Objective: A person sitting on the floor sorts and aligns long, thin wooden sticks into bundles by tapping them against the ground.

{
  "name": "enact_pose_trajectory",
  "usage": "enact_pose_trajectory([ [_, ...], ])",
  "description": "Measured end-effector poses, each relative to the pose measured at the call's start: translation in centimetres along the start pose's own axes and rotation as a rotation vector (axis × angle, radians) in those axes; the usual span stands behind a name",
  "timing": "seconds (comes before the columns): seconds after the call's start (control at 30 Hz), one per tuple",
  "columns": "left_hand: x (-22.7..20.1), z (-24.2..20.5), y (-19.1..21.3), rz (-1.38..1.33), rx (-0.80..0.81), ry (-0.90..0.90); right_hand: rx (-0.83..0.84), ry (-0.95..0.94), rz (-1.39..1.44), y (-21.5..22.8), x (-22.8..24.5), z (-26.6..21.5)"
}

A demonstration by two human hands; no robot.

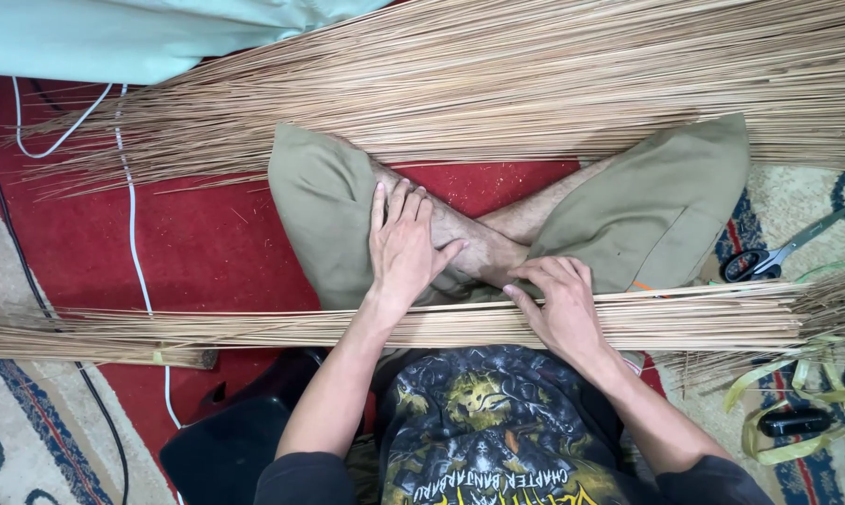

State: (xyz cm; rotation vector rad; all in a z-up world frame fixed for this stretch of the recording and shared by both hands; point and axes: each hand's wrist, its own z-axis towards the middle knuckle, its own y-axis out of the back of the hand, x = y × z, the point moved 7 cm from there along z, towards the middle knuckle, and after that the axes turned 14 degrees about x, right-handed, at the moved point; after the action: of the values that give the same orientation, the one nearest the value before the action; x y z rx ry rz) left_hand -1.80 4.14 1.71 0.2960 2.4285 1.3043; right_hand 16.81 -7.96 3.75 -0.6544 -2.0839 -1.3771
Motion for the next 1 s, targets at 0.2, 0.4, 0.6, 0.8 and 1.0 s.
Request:
enact_pose_trajectory([
  [0.2,0.5,0.2,0.2,-0.024,-0.138,-0.015,-0.001,0.003,-0.012,-0.3,-0.3,0.2],
  [0.4,0.9,0.3,0.4,-0.058,-0.254,-0.037,0.000,0.002,-0.024,-0.1,-0.1,0.4],
  [0.6,0.8,0.1,0.7,-0.061,-0.348,-0.074,-0.010,0.010,-0.017,0.1,0.0,0.5],
  [0.8,0.6,-0.1,2.0,-0.164,-0.332,-0.080,-0.023,0.026,-0.017,0.2,0.0,0.6],
  [1.0,-0.5,0.6,0.2,-0.026,-0.088,0.055,-0.039,0.039,-0.010,0.2,0.2,0.7],
])
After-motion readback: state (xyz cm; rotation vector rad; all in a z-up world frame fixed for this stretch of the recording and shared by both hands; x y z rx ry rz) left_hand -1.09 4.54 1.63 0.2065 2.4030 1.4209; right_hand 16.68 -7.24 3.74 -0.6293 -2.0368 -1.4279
